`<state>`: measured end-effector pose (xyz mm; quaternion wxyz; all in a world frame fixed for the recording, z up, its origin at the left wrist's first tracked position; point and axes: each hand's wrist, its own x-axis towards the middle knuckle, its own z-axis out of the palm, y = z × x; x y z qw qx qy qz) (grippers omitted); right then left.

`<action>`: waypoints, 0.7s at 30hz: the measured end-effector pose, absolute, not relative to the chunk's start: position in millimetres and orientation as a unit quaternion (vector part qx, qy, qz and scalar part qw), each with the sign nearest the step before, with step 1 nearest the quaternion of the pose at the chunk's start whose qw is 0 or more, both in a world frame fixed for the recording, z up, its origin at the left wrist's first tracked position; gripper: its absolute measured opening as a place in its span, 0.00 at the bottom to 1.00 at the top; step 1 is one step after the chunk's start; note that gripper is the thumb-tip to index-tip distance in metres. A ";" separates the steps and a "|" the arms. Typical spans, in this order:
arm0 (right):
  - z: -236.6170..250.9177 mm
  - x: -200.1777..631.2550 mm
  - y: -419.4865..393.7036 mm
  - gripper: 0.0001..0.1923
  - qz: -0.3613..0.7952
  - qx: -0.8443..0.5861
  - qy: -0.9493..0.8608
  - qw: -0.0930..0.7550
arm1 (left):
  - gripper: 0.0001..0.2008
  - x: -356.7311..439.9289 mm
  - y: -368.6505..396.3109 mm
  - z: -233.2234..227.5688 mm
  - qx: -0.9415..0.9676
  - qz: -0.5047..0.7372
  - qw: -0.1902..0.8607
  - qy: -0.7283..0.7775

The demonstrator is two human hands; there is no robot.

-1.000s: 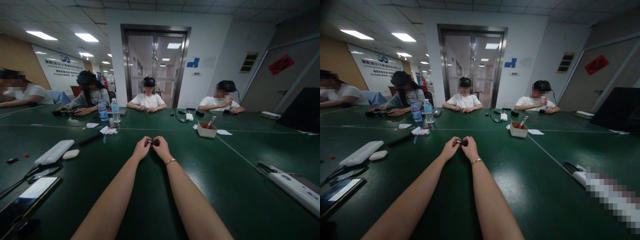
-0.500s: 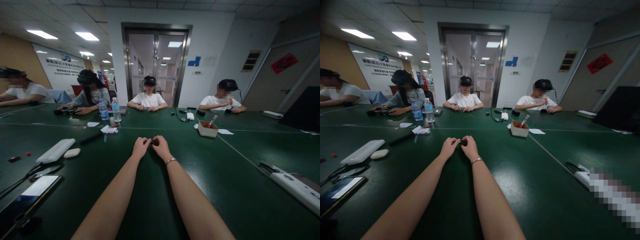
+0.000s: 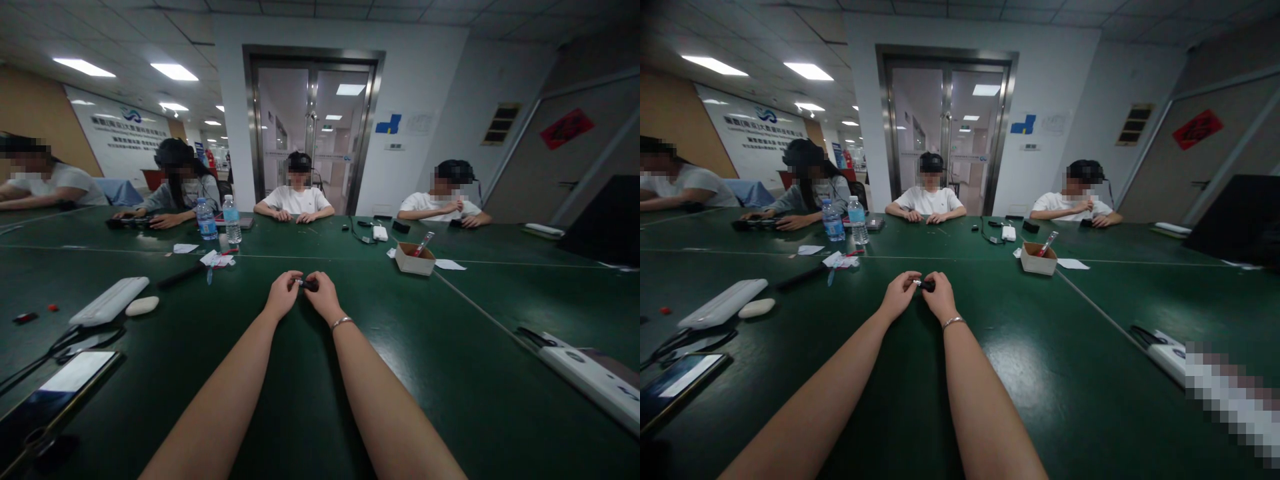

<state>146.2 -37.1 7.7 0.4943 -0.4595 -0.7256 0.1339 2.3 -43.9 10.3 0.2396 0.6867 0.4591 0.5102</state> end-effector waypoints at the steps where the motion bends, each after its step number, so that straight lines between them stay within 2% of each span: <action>1: 7.7 146.0 -37.4 0.11 0.133 -0.460 -0.725 0.495 | 0.13 2.7 -44.6 10.8 0.687 0.511 0.241 0.457; 7: 5.9 143.4 -39.8 0.07 0.188 -0.468 -0.721 0.476 | 0.13 4.1 -49.5 14.9 0.664 0.525 0.248 0.472; 12: 4.0 141.1 -38.6 0.07 0.181 -0.503 -0.719 0.444 | 0.09 6.8 -49.7 13.9 0.670 0.497 0.256 0.488; 17: 6.9 140.8 -44.9 0.07 0.371 -0.472 -0.664 0.446 | 0.05 10.7 -64.4 18.2 0.683 0.474 0.268 0.487; 21: 17.3 170.3 -75.6 0.14 0.527 -0.395 -0.633 0.407 | 0.13 -2.9 -101.4 41.4 0.758 0.371 0.262 0.467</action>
